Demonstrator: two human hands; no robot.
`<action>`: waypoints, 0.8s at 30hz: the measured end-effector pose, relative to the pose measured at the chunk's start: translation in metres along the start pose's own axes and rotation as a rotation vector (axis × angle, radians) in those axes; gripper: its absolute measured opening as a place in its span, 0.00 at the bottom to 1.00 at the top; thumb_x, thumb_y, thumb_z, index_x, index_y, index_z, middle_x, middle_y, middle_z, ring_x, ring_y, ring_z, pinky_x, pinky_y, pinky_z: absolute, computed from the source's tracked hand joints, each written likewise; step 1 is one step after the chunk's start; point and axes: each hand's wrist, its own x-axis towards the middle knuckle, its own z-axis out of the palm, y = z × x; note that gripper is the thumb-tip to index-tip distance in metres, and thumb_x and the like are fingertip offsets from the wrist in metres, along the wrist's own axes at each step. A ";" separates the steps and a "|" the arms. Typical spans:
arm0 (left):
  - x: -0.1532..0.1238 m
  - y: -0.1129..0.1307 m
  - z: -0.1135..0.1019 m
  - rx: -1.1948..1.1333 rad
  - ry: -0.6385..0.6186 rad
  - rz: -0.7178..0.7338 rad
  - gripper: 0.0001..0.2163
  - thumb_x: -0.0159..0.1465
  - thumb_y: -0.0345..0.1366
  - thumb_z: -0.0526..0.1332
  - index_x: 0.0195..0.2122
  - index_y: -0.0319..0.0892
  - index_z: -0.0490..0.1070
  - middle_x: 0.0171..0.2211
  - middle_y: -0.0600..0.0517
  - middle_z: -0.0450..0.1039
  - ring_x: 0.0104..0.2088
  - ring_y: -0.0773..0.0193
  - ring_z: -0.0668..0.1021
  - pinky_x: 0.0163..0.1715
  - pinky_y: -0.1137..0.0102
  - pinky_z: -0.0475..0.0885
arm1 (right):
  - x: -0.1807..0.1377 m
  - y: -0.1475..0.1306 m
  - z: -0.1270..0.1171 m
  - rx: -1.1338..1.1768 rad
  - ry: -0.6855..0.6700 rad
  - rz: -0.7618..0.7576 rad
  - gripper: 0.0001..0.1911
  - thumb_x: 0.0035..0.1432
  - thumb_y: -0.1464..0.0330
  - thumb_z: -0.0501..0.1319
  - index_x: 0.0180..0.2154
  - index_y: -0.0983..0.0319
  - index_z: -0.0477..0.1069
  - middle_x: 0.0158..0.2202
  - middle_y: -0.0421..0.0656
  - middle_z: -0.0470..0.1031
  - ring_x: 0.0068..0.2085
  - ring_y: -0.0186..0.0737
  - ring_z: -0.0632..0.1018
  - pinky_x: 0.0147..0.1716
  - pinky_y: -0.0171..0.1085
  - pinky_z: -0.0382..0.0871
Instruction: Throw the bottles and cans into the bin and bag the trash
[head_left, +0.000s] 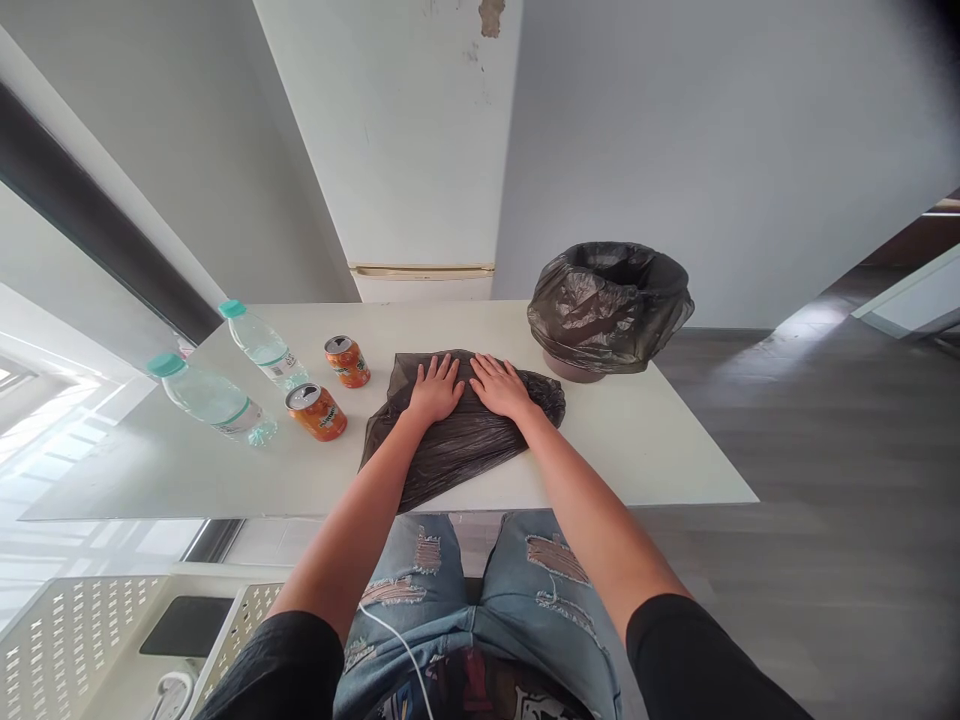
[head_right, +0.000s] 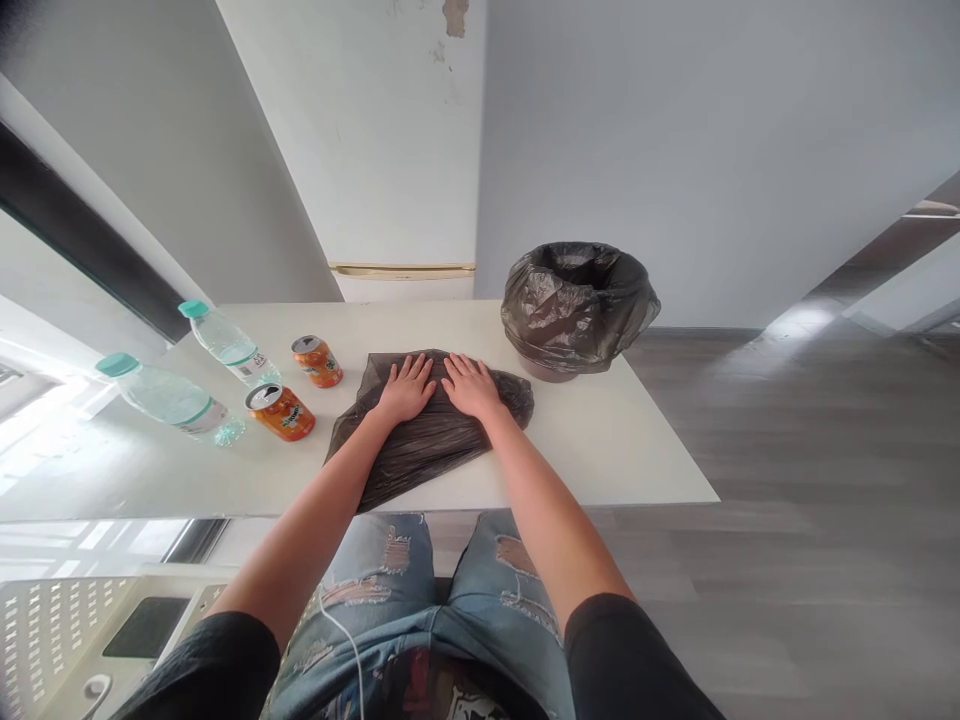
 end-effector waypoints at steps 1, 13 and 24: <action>0.000 0.000 0.000 -0.006 0.002 -0.003 0.30 0.74 0.46 0.51 0.76 0.44 0.59 0.78 0.42 0.50 0.78 0.38 0.50 0.75 0.38 0.39 | 0.000 0.000 0.000 0.000 0.003 0.001 0.33 0.76 0.56 0.45 0.77 0.58 0.53 0.79 0.44 0.49 0.79 0.50 0.51 0.77 0.58 0.39; -0.001 0.005 -0.007 0.226 -0.093 -0.011 0.32 0.77 0.48 0.43 0.79 0.41 0.50 0.79 0.45 0.45 0.78 0.40 0.49 0.75 0.40 0.45 | -0.004 -0.008 -0.009 -0.112 -0.057 0.020 0.36 0.77 0.55 0.38 0.78 0.62 0.49 0.80 0.43 0.45 0.79 0.45 0.49 0.77 0.55 0.41; -0.003 0.017 -0.040 0.028 0.050 -0.042 0.30 0.78 0.42 0.44 0.79 0.41 0.47 0.78 0.42 0.50 0.78 0.43 0.50 0.74 0.40 0.51 | -0.002 -0.006 -0.004 -0.121 -0.027 0.026 0.35 0.77 0.55 0.40 0.77 0.61 0.51 0.80 0.44 0.46 0.79 0.44 0.49 0.77 0.55 0.41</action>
